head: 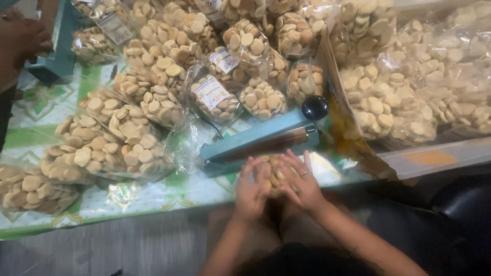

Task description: The person uses a heat-sealing machine to close plastic bags containing round crackers, then places the sealed bags into a large plastic bin.

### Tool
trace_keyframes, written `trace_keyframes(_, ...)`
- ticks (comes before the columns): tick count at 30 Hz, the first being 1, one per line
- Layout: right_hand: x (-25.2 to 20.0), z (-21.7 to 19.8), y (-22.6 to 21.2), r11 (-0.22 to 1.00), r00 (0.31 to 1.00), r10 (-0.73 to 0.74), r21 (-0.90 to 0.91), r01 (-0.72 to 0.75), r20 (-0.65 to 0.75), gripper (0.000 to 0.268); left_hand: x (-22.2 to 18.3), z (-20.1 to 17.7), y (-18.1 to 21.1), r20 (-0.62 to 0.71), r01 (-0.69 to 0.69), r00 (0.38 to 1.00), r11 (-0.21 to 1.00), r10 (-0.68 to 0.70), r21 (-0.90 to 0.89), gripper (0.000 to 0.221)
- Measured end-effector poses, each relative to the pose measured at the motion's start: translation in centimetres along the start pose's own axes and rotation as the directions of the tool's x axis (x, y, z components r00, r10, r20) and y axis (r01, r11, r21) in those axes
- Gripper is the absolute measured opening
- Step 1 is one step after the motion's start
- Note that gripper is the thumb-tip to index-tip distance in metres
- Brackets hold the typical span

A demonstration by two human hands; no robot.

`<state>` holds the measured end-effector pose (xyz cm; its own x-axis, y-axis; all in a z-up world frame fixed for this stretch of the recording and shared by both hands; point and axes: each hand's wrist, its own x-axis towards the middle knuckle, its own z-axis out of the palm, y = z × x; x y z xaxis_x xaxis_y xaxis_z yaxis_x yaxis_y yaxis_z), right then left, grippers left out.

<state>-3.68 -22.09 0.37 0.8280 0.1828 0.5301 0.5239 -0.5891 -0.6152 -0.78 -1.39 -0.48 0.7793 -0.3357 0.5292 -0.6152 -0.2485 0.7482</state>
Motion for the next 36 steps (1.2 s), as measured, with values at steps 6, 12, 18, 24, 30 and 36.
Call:
trace_keyframes(6,-0.2,0.0,-1.6,0.993,0.986,0.12,0.029,-0.118,-0.116,0.015,-0.8,0.8,1.2,-0.097,0.088,0.991,0.996,-0.087,0.005,0.046)
trace_keyframes(12,2.1,-2.0,0.2,0.97,0.997,0.063,0.233,-0.073,0.049,0.007,-0.4,0.4,1.3,-0.129,0.06,0.99,0.998,-0.057,0.023,0.034)
trace_keyframes(18,2.1,-1.4,2.1,0.938,0.981,0.159,0.294,-0.184,0.108,0.004,-0.4,0.4,1.3,-0.178,0.152,0.974,0.987,-0.141,0.048,0.026)
trace_keyframes(24,2.1,-0.6,2.0,0.973,0.995,0.064,0.214,-0.08,0.079,0.014,-0.1,0.5,0.8,-0.194,0.068,0.98,0.987,-0.039,0.146,0.027)
trace_keyframes(30,2.6,0.3,1.1,0.966,0.981,0.188,0.191,-0.175,-0.052,0.011,1.3,0.9,1.4,-0.32,0.209,0.93,0.976,-0.182,0.052,0.009)
trace_keyframes(36,2.7,1.3,0.0,0.948,0.942,0.283,0.203,-0.246,-0.18,0.009,2.9,0.6,1.6,-0.227,0.226,0.953,0.97,-0.201,0.091,0.018)
